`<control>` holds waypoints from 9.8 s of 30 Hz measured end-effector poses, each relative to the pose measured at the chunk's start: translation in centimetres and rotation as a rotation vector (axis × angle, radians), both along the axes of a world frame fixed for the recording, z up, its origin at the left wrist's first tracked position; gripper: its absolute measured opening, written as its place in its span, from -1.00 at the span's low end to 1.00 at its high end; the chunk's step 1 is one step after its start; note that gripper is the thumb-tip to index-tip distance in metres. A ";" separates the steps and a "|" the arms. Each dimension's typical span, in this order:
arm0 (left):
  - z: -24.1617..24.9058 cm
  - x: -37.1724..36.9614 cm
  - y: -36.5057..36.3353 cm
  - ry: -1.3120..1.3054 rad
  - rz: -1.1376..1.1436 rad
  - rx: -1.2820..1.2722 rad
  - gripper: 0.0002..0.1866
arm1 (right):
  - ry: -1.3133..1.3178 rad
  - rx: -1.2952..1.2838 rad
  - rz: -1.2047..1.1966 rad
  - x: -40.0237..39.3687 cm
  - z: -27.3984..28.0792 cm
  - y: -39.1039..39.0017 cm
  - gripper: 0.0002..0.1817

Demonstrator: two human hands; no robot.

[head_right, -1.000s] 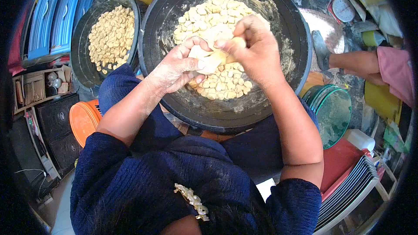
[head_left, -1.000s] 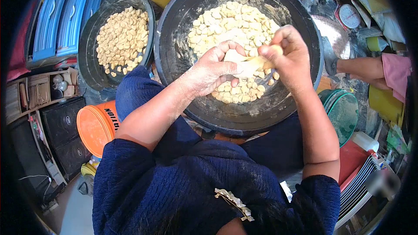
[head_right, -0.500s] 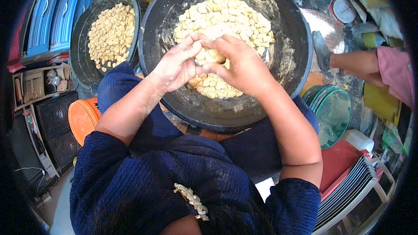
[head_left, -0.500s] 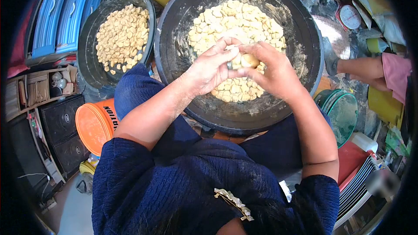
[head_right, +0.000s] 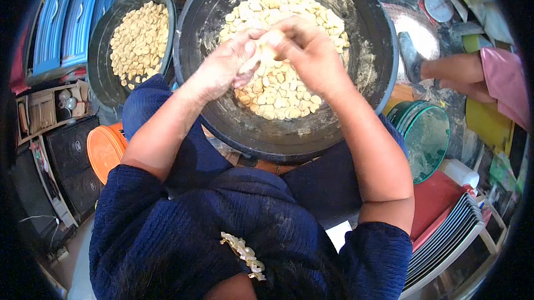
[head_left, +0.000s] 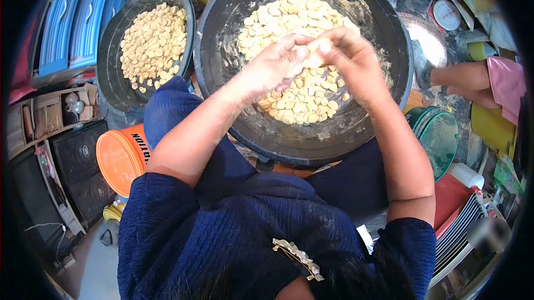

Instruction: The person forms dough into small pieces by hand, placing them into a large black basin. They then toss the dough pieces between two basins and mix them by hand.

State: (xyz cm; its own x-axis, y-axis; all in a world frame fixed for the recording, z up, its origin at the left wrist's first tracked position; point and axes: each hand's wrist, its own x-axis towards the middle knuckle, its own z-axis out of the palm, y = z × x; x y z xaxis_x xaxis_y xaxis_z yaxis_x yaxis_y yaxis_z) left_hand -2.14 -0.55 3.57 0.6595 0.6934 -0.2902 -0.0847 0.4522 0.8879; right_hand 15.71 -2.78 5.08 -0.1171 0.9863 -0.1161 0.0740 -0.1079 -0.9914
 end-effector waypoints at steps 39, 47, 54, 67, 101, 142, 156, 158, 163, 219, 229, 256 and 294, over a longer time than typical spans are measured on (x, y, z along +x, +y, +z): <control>-28.3 0.2 -1.3 0.841 0.622 0.066 -0.71 | -1.287 -0.853 -0.096 -4.6 -36.9 -6.0 -0.21; -31.9 -1.9 -2.9 0.654 -0.086 -0.476 -0.58 | -0.894 -0.156 -0.104 7.7 -32.6 -4.6 -0.43; -38.7 -5.4 -3.5 0.485 0.397 -0.424 -0.66 | 0.215 -1.197 -0.021 5.6 -36.7 -6.0 -0.03; -34.3 -3.2 -1.9 0.314 -0.144 -0.581 -0.62 | 0.509 -0.808 0.264 4.9 -30.4 -1.3 -0.41; -22.7 0.5 11.5 0.419 0.496 0.179 -0.58 | -0.108 -0.626 -0.557 11.0 -29.6 7.7 -0.51; -29.2 -2.7 1.4 0.567 -0.312 -0.334 -0.70 | -1.169 -0.662 -0.227 -2.4 -34.6 -2.5 -0.13; -31.3 -3.7 -1.2 0.803 -0.205 -0.444 -0.43 | -0.376 -1.233 -0.007 5.1 -31.5 -4.4 -0.10; -30.9 -4.3 0.1 0.362 -0.062 -0.721 -0.53 | -0.291 -1.129 0.130 -1.3 -33.8 -5.5 -0.13; -39.3 -6.5 -2.3 1.107 -0.422 0.649 -0.46 | -0.137 -1.085 0.339 -3.1 -27.4 -4.9 -0.19; -12.9 -14.6 9.0 0.961 0.885 1.151 -0.70 | -0.487 -0.239 -0.214 -3.2 -34.7 12.4 -0.33; -40.7 0.2 -5.4 1.519 0.531 0.125 -0.36 | -0.296 -0.290 0.972 -3.9 -30.3 -4.5 -0.45; -29.0 -3.4 -2.1 0.799 -1.012 -0.196 -0.30 | -0.375 -0.786 0.645 -1.6 -33.1 -7.3 0.05; -7.5 -20.5 11.7 0.820 1.051 0.932 -0.77 | 0.210 -0.275 0.238 -14.8 -11.6 19.2 -0.43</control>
State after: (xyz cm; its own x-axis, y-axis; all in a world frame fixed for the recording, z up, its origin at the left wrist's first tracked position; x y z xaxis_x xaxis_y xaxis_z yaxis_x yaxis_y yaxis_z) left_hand -22.66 11.19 -3.88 -0.3038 0.8400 0.4495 0.6152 -0.1873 0.7658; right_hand 0.95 16.47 -6.53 -0.3873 0.8643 -0.3211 -0.0715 -0.3754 -0.9241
